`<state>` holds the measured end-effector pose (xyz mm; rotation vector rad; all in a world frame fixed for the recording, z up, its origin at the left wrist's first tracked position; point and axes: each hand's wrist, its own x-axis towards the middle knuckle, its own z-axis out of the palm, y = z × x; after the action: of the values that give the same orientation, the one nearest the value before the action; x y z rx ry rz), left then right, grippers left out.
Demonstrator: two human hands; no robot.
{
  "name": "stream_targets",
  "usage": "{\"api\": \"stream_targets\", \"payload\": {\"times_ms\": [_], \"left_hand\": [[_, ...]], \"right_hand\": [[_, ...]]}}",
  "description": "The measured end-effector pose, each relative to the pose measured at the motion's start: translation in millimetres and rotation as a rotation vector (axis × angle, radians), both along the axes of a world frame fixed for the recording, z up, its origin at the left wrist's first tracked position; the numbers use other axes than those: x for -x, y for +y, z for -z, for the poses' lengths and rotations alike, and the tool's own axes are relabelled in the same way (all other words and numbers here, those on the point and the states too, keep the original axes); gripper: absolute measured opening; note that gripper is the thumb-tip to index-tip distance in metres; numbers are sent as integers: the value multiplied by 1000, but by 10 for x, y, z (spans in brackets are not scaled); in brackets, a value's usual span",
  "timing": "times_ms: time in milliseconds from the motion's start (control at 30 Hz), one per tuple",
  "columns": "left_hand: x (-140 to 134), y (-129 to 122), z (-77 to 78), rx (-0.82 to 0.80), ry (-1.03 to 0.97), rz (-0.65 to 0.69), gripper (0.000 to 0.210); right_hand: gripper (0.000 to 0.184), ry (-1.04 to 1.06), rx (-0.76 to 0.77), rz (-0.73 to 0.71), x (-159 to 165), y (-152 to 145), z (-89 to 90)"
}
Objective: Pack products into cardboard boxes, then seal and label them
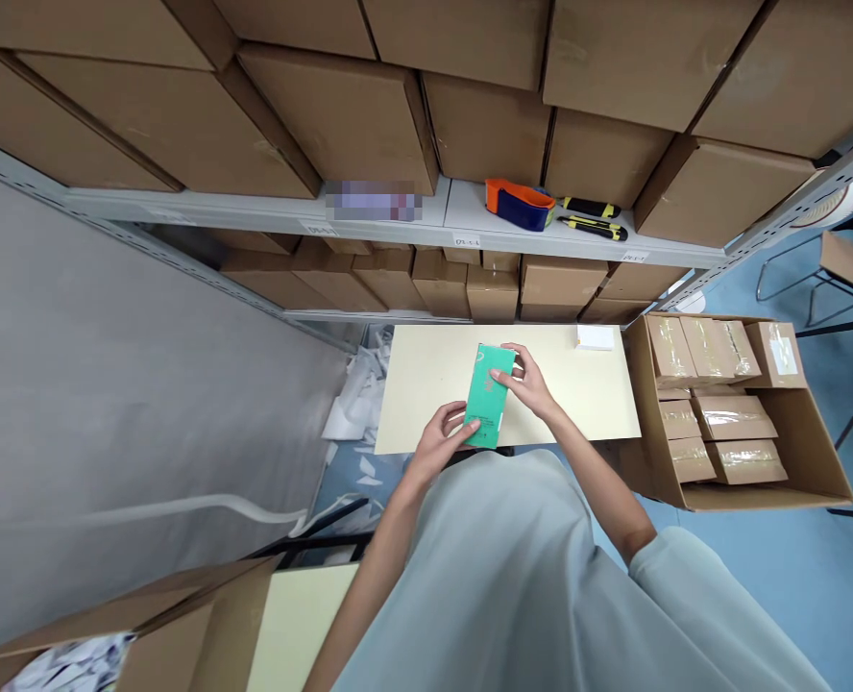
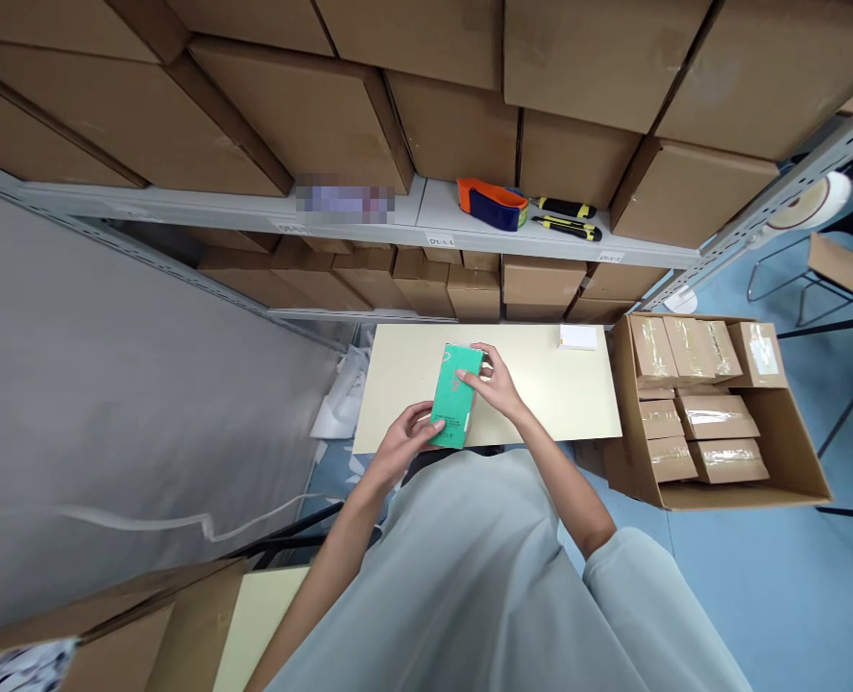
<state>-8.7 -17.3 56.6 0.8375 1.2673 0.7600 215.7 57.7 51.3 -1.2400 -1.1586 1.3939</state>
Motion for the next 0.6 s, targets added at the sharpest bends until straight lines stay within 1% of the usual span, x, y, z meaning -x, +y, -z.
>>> {"api": "stream_targets", "payload": {"times_ms": [67, 100, 200, 267, 400, 500, 600], "left_hand": [[90, 29, -12, 126, -92, 72, 87], [122, 39, -12, 159, -113, 107, 89], [157, 44, 12, 180, -120, 195, 88], [145, 35, 37, 168, -111, 219, 87], [105, 24, 84, 102, -139, 201, 85], [87, 42, 110, 64, -153, 164, 90], [96, 92, 142, 40, -139, 114, 97]], "right_hand": [[72, 41, -3, -26, -31, -4, 11], [72, 50, -6, -39, -40, -11, 15], [70, 38, -8, -97, -47, -38, 16], [69, 27, -13, -127, -48, -58, -1], [68, 22, -55, -183, -47, -96, -107], [66, -16, -142, -236, -48, -131, -259], [62, -129, -250, -274, -65, -191, -444]]}}
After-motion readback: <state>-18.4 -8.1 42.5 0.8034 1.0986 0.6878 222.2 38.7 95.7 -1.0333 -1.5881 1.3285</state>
